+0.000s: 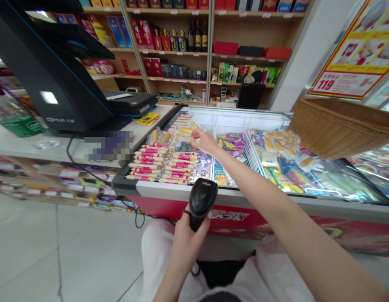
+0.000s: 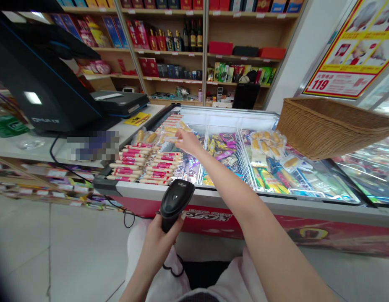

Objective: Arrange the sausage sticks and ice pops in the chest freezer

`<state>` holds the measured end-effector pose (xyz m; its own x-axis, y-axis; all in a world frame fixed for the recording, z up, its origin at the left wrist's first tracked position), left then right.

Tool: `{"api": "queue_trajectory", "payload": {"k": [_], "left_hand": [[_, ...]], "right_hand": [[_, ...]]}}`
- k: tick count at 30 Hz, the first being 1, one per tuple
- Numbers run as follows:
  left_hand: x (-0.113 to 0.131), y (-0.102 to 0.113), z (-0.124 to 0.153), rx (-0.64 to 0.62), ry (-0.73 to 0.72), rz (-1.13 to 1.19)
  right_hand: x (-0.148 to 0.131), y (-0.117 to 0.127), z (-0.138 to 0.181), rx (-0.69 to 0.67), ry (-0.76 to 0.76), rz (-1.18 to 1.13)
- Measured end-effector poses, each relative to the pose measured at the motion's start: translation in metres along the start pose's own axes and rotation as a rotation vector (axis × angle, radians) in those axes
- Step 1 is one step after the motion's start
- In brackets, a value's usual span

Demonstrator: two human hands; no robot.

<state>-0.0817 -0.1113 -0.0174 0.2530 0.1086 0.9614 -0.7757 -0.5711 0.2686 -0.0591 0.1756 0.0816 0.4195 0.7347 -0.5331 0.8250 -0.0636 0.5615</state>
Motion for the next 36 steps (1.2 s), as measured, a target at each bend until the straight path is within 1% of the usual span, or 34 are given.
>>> {"api": "queue_trajectory", "payload": {"k": [3, 6, 9, 11, 13, 16, 18, 27, 30, 36], "left_hand": [[0.003, -0.002, 0.001, -0.024, -0.013, -0.012], [0.006, -0.004, 0.004, -0.014, 0.001, -0.019], [0.008, -0.008, 0.008, -0.001, 0.030, -0.011], [0.009, -0.011, 0.010, -0.003, 0.035, -0.007], [0.010, -0.014, 0.011, -0.003, 0.031, -0.010], [0.011, -0.018, 0.012, -0.007, 0.023, -0.020], [0.012, -0.020, 0.011, -0.013, 0.017, -0.028], [0.011, -0.023, 0.010, -0.015, 0.043, -0.044], [0.011, -0.025, 0.010, -0.016, 0.044, -0.050], [0.013, -0.028, 0.012, -0.020, 0.036, -0.071]], "right_hand": [[0.013, 0.034, 0.014, 0.082, -0.115, -0.108], [0.029, 0.063, 0.037, 0.097, -0.244, -0.260], [0.043, 0.087, 0.063, 0.104, -0.334, -0.406], [0.052, 0.103, 0.078, 0.153, -0.388, -0.455], [0.061, 0.112, 0.091, 0.192, -0.464, -0.533], [0.068, 0.112, 0.103, 0.176, -0.570, -0.689], [0.067, 0.111, 0.106, 0.175, -0.587, -0.737], [0.068, 0.114, 0.104, 0.247, -0.556, -0.640], [0.068, 0.114, 0.104, 0.244, -0.549, -0.636], [0.063, 0.114, 0.101, 0.238, -0.460, -0.635]]}}
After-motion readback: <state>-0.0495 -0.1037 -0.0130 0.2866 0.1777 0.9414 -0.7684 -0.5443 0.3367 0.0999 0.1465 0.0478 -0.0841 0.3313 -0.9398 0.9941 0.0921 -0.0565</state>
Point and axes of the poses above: each hand's wrist, its own z-axis away from the middle knuckle, its own y-axis out of the back of the hand, x = y × z, the point moved 8 cm from there along -z, towards the middle knuckle, and after that the axes turned 13 degrees about x, right-handed, at the moved point
